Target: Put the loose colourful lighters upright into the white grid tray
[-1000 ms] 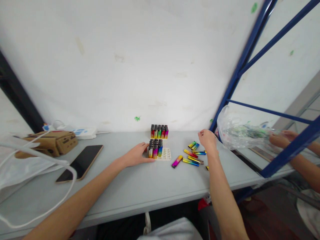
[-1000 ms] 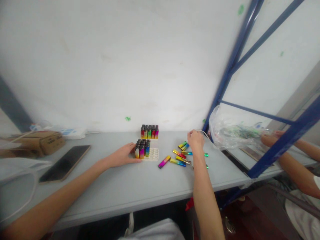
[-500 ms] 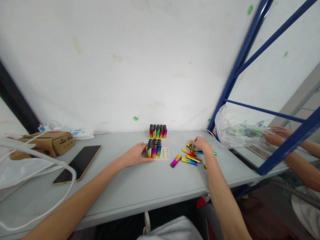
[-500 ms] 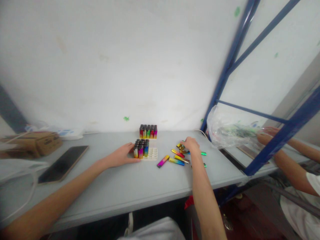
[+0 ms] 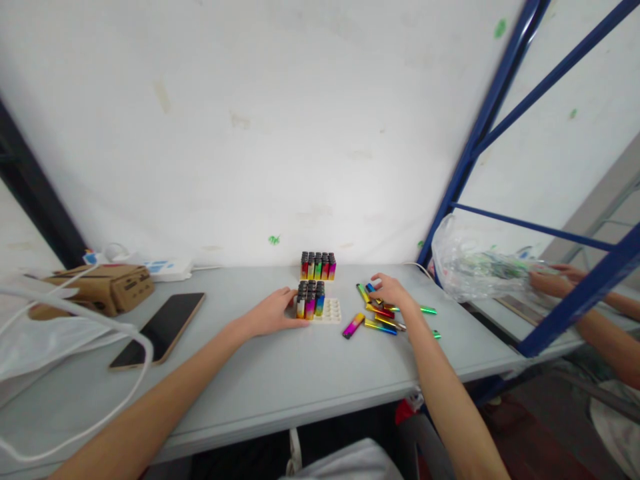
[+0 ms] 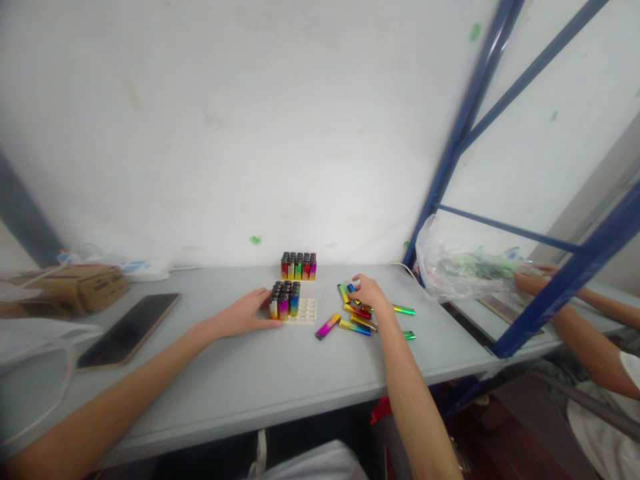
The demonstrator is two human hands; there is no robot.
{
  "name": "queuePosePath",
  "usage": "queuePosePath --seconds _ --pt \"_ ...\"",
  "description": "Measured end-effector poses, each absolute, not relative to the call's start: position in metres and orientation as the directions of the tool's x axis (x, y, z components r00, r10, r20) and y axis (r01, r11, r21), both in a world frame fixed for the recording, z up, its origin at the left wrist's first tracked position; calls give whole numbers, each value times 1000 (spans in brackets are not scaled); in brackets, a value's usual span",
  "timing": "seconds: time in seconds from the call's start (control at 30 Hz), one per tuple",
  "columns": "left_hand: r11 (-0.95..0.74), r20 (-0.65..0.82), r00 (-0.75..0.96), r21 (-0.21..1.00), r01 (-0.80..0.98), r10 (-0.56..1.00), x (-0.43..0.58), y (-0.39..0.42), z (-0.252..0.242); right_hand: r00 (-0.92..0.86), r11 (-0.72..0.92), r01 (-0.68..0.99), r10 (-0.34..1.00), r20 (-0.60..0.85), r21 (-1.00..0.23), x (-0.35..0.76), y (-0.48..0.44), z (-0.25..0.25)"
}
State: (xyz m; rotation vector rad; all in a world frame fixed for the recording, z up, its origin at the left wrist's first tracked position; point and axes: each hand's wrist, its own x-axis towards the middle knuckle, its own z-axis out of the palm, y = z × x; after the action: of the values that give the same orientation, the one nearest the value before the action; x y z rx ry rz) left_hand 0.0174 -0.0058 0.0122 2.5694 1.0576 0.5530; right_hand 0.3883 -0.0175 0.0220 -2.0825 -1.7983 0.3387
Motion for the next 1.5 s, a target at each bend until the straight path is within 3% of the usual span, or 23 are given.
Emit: queuePosePath --seconds 0.17,0.23,0.3,0.37,0.43,0.5,0.67,0.9,1.17,1.5 --pt "-681 227 657 418 601 719 17 -5 11 123 -23 914 967 224 -406 383 -10 20" --pt "-680 231 653 415 604 721 17 -5 11 113 60 868 943 314 -493 378 -8 22" --pt "-677 234 647 408 612 726 17 -6 11 112 168 697 935 337 -697 369 -10 27" --pt "-672 232 641 405 620 732 18 -6 12 70 255 374 951 301 -892 357 -14 30" --pt "-669 228 640 410 620 733 18 -8 13 -7 267 71 964 268 -961 342 -20 33" --pt "-667 227 641 419 616 734 18 -8 13 -56 236 -55 969 239 -970 327 -25 34" --pt "-675 222 650 410 614 727 18 -7 13 -22 198 98 980 196 -975 301 -28 29" --pt "-693 247 663 431 578 707 18 -5 9 76 332 551 894 442 -765 284 -33 21" --pt "-698 257 662 425 576 704 18 -5 9 59 378 602 857 512 -703 282 -29 14" --pt "-697 256 660 415 584 706 18 -4 9 -257 530 614 835 487 -584 280 -39 21"
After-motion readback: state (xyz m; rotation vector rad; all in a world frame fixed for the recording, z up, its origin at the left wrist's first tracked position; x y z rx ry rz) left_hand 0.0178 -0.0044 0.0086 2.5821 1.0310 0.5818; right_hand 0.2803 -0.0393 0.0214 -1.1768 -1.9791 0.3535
